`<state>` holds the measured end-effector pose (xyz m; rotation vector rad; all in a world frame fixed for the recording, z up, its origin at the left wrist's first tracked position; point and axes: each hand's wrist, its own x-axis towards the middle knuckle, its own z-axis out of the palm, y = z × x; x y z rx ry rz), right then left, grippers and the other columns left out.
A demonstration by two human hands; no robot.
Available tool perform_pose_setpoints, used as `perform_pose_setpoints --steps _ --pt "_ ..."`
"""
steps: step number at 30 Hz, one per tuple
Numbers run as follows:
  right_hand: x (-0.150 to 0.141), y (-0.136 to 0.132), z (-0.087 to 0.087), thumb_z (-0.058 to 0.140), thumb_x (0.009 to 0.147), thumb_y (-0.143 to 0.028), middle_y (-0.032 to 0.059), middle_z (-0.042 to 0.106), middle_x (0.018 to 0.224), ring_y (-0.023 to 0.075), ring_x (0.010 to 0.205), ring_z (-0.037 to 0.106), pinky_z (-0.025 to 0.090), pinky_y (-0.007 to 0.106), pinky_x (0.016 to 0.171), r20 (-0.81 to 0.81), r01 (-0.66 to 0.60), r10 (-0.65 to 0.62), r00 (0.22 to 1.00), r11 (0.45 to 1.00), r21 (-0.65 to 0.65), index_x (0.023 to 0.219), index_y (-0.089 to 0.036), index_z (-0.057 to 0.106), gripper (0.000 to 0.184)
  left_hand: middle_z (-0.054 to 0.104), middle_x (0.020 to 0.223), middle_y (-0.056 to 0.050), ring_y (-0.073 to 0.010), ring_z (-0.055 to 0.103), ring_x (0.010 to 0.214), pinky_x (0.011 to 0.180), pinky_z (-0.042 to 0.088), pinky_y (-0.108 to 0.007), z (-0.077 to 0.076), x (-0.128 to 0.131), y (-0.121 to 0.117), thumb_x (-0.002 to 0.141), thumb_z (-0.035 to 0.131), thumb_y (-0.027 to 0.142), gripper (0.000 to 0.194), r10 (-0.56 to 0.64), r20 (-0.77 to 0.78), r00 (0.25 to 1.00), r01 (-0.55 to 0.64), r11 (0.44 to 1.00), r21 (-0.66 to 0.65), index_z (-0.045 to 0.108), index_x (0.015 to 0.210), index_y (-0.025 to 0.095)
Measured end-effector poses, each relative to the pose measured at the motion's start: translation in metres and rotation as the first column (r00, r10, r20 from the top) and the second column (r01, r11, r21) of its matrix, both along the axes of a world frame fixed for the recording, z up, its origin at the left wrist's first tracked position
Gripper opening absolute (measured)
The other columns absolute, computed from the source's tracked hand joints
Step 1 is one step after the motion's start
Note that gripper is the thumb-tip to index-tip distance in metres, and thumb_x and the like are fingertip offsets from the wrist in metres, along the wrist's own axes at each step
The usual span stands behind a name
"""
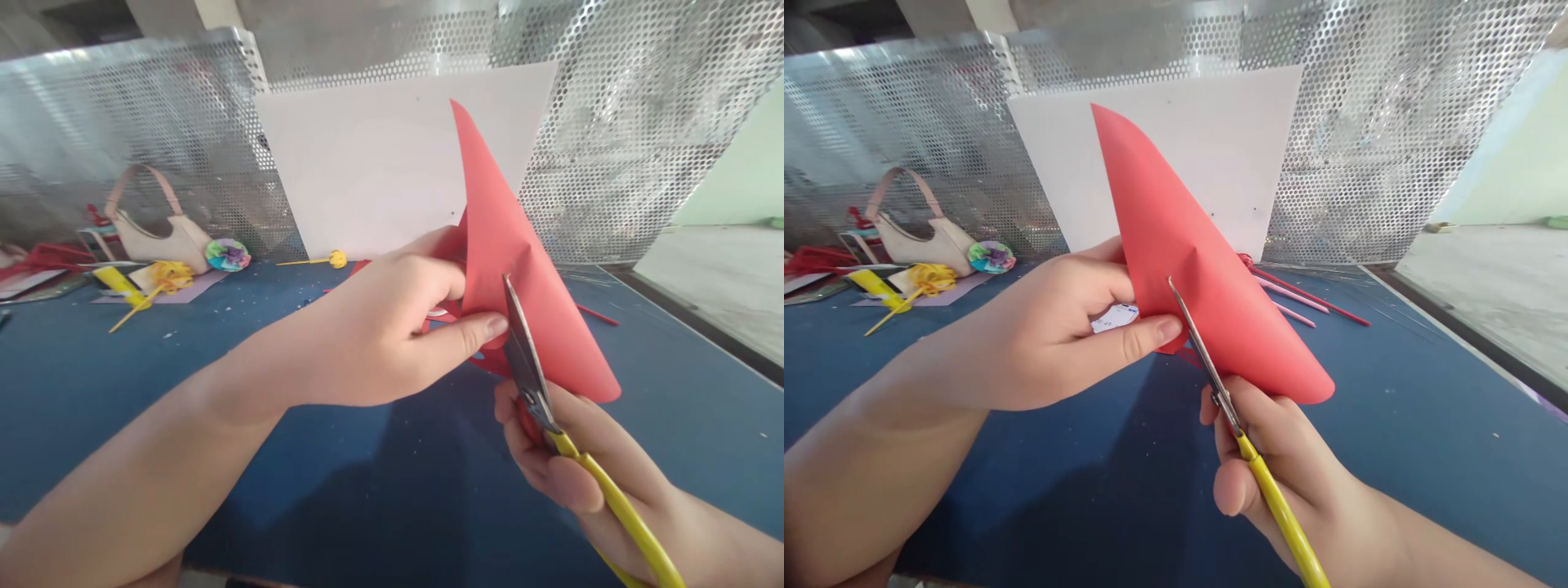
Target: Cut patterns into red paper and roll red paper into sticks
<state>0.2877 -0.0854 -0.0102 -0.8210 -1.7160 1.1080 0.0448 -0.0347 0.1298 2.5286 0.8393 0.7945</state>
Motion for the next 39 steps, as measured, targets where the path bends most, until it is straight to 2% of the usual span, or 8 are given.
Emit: perform_pose_setpoints --steps 6,13,19,22,25,30,33,39 --pt "0.002 0.005 0.007 0.068 0.093 -0.073 0.0020 0.064 0.085 0.0197 0.071 0.063 0.062 0.031 0.072 0.065 -0.022 0.020 0.998 0.999 0.033 0.112 -0.036 0.073 0.042 0.072 0.119 -0.007 -0.0235 0.070 0.108 0.096 0.061 -0.033 0.003 -0.001 -0.001 0.103 0.062 0.033 0.026 0.024 -0.013 1.000 -0.023 1.000 0.008 0.073 0.084 0.019" --pt "0.003 0.010 0.008 0.071 0.091 -0.071 0.0026 0.065 0.083 0.0177 0.066 0.058 0.057 0.026 0.061 0.068 -0.060 0.057 0.996 0.997 0.053 0.114 -0.032 0.075 0.045 0.068 0.137 -0.005 -0.0229 0.070 0.116 0.100 0.061 -0.032 0.005 -0.005 0.002 0.102 0.064 0.033 0.020 -0.019 -0.015 1.000 0.019 1.000 -0.017 0.076 0.092 0.021" --pt "0.012 0.012 -0.007 0.075 0.088 -0.070 0.0026 0.065 0.086 0.0200 0.072 0.059 0.059 0.031 0.073 0.073 -0.092 0.094 0.993 0.995 -0.033 0.117 -0.031 0.071 0.049 0.067 0.098 -0.005 -0.0142 0.065 0.079 0.071 0.056 -0.026 0.009 -0.011 0.004 0.107 0.055 0.040 0.043 0.039 -0.013 0.999 -0.039 0.999 -0.012 0.062 0.071 0.018" --pt "0.011 0.013 -0.007 0.073 0.091 -0.066 0.0017 0.064 0.084 0.0195 0.067 0.058 0.058 0.031 0.067 0.080 -0.093 0.095 0.992 0.995 -0.023 0.118 -0.031 0.069 0.044 0.056 0.077 -0.002 -0.0114 0.052 0.061 0.052 0.043 -0.026 0.010 -0.012 0.004 0.107 0.055 0.042 0.045 0.098 0.020 0.995 -0.099 0.994 0.044 0.054 0.069 0.019" --pt "0.007 0.012 0.003 0.072 0.094 -0.064 0.0010 0.064 0.080 0.0186 0.064 0.058 0.056 0.029 0.062 0.096 -0.102 0.101 0.990 0.995 0.007 0.116 -0.029 0.071 0.041 0.046 0.066 0.000 -0.0105 0.042 0.054 0.048 0.034 -0.027 0.010 -0.012 0.005 0.105 0.059 0.040 0.046 0.151 0.085 0.985 -0.159 0.982 0.099 0.046 0.066 0.019" --pt "-0.001 0.008 0.017 0.073 0.092 -0.067 -0.0011 0.064 0.074 0.0153 0.060 0.055 0.052 0.025 0.058 0.124 -0.077 0.072 0.990 0.996 0.041 0.110 -0.028 0.074 0.043 0.052 0.072 -0.001 -0.0115 0.046 0.060 0.057 0.039 -0.029 0.011 -0.014 0.006 0.101 0.068 0.033 0.043 0.144 0.105 0.984 -0.161 0.971 0.177 0.050 0.065 0.018" --pt "0.000 0.007 0.011 0.070 0.096 -0.063 -0.0018 0.063 0.076 0.0154 0.061 0.056 0.051 0.025 0.061 0.167 -0.114 0.110 0.980 0.993 0.019 0.115 -0.030 0.073 0.038 0.058 0.080 -0.002 -0.0123 0.051 0.066 0.063 0.044 -0.028 0.013 -0.017 0.004 0.106 0.060 0.033 0.041 0.155 0.032 0.987 -0.158 0.964 0.213 0.054 0.068 0.018" --pt "0.005 0.005 -0.001 0.061 0.094 -0.077 0.0006 0.066 0.077 0.0179 0.063 0.054 0.050 0.028 0.061 0.103 -0.125 0.131 0.986 0.990 -0.056 0.121 -0.033 0.071 0.052 0.064 0.085 -0.004 -0.0161 0.057 0.072 0.064 0.046 -0.031 0.013 -0.020 -0.001 0.108 0.054 0.038 0.039 0.158 -0.046 0.986 -0.145 0.966 0.213 0.064 0.075 0.019"
